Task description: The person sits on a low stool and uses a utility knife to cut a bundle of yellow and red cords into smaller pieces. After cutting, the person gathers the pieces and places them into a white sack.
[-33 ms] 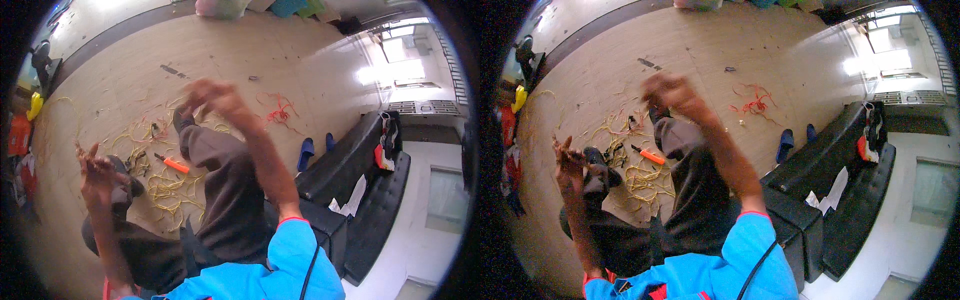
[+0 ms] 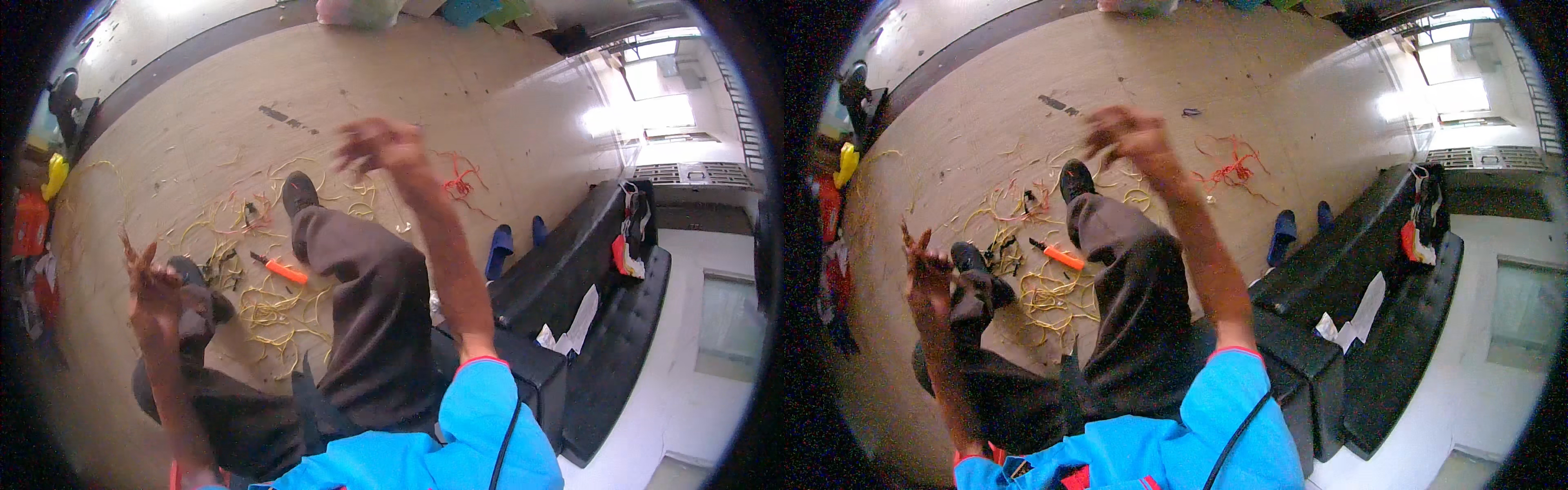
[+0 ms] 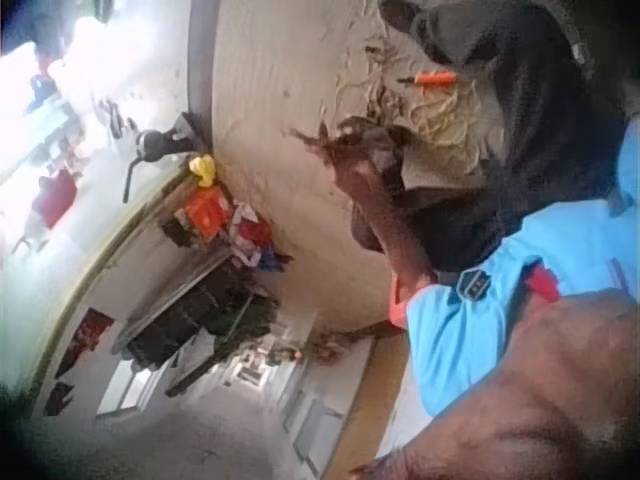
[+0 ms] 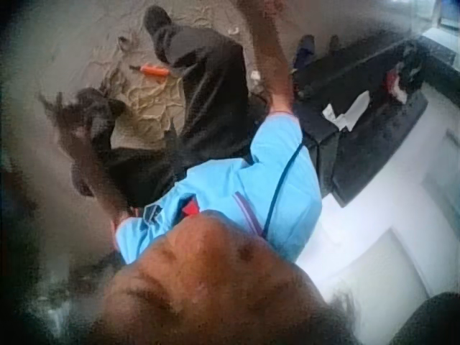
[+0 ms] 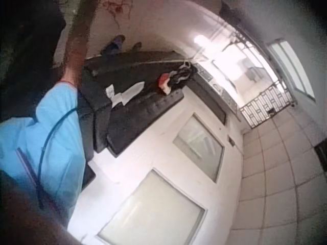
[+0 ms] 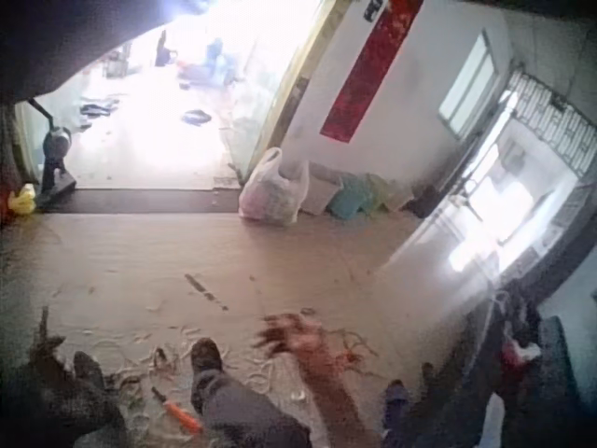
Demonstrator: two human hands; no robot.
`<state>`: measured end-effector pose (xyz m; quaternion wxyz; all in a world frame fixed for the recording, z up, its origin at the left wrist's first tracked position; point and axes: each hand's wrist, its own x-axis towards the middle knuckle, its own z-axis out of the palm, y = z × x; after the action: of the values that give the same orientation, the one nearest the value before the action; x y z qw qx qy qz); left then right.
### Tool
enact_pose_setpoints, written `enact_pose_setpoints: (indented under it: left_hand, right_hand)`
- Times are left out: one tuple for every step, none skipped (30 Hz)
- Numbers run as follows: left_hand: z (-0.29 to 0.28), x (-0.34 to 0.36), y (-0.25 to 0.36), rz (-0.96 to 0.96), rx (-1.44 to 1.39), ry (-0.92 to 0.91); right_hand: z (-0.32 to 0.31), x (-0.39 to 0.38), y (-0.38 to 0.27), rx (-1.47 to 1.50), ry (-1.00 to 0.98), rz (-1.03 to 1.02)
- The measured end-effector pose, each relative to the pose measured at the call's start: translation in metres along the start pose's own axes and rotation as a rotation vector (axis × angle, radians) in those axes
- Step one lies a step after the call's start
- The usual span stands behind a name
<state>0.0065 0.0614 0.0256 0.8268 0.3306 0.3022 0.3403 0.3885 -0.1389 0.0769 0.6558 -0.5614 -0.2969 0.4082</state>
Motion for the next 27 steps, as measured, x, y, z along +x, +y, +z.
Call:
enact_pose_setpoints:
  left_hand:
    - [-0.011, -0.010, 0.008, -0.106, 0.067, 0.013]
    - [-0.022, -0.010, 0.003, -0.085, 0.140, 0.046]
    - [-0.017, -0.009, -0.001, -0.177, 0.169, 0.084]
    - [-0.027, -0.013, -0.006, -0.160, 0.218, 0.111]
    - [-0.037, -0.013, -0.012, -0.150, 0.265, 0.135]
    - [-0.040, -0.015, -0.014, -0.165, 0.326, 0.154]
    - [-0.039, -0.018, -0.007, -0.178, 0.406, 0.184]
    - [-0.035, -0.018, -0.001, -0.186, 0.489, 0.274]
    - [-0.030, -0.016, 0.003, -0.197, 0.571, 0.357]
    - [-0.035, -0.019, 0.001, -0.166, 0.682, 0.421]
    - [-0.039, -0.024, 0.000, -0.139, 0.793, 0.493]
    - [-0.052, -0.032, -0.003, -0.076, 0.935, 0.536]
    - [-0.052, -0.030, -0.006, -0.020, 0.994, 0.576]
    - [-0.052, -0.030, -0.008, 0.027, 1.058, 0.620]
    - [-0.052, -0.029, -0.009, 0.064, 1.044, 0.663]
    - [-0.042, -0.022, -0.007, 0.004, 0.934, 0.592]
    - [-0.047, 0.002, -0.032, -0.101, 0.727, 0.470]
    - [-0.031, 0.005, -0.020, -0.250, 0.529, 0.325]
    - [-0.015, 0.006, -0.007, -0.310, 0.466, 0.275]
    - [-0.005, 0.016, -0.004, -0.396, 0.374, 0.202]
    - [-0.001, 0.025, -0.013, -0.413, 0.391, 0.223]
    - [0.004, 0.018, -0.009, -0.407, 0.425, 0.298]
    - [0.012, 0.018, -0.009, -0.348, 0.436, 0.336]
    - [0.022, 0.019, -0.013, -0.287, 0.430, 0.363]
    - [0.033, 0.023, -0.021, -0.236, 0.403, 0.369]
    - [0.045, 0.025, -0.025, -0.248, 0.395, 0.329]
    - [0.058, 0.025, -0.024, -0.261, 0.394, 0.289]
  right_hand:
    - [-0.062, -0.008, 0.012, -0.225, 0.482, 0.120]
    - [-0.106, -0.015, 0.032, -0.263, 0.618, 0.302]
    - [-0.161, -0.032, 0.073, -0.253, 0.684, 0.278]
    - [-0.212, -0.047, 0.124, -0.234, 0.732, 0.248]
    - [-0.261, -0.065, 0.173, -0.249, 0.803, 0.400]
    - [-0.295, -0.078, 0.208, -0.264, 0.869, 0.561]
    - [-0.305, -0.081, 0.233, -0.378, 0.923, 0.677]
    - [-0.312, -0.080, 0.253, -0.500, 0.970, 0.786]
    - [-0.321, -0.082, 0.269, -0.627, 1.018, 0.895]
    - [-0.328, -0.078, 0.283, -0.692, 1.056, 0.850]
    - [-0.334, -0.073, 0.297, -0.754, 1.085, 0.801]
    - [-0.337, -0.069, 0.312, -0.813, 1.112, 0.750]
    - [-0.341, -0.061, 0.323, -0.808, 1.089, 0.745]
    - [-0.342, -0.055, 0.336, -0.799, 1.068, 0.739]
    - [-0.342, -0.052, 0.348, -0.788, 1.051, 0.732]
    - [-0.347, -0.054, 0.355, -0.775, 1.047, 0.721]
    - [-0.419, -0.090, 0.338, -1.080, 0.964, 0.731]
    - [-0.405, -0.082, 0.349, -0.893, 0.951, 0.713]
    - [-0.377, -0.074, 0.364, -0.674, 0.937, 0.693]
    - [-0.364, -0.071, 0.358, -0.487, 0.949, 0.650]
    - [-0.352, -0.074, 0.349, -0.457, 0.995, 0.575]
    - [-0.319, -0.054, 0.341, -0.331, 0.960, 0.524]
    - [-0.291, -0.042, 0.313, -0.211, 0.942, 0.463]
    - [-0.267, -0.031, 0.275, -0.104, 0.926, 0.390]
    - [-0.254, -0.029, 0.235, -0.102, 0.865, 0.321]
    - [-0.241, -0.028, 0.197, -0.102, 0.802, 0.255]
    - [-0.226, -0.030, 0.161, -0.099, 0.738, 0.193]
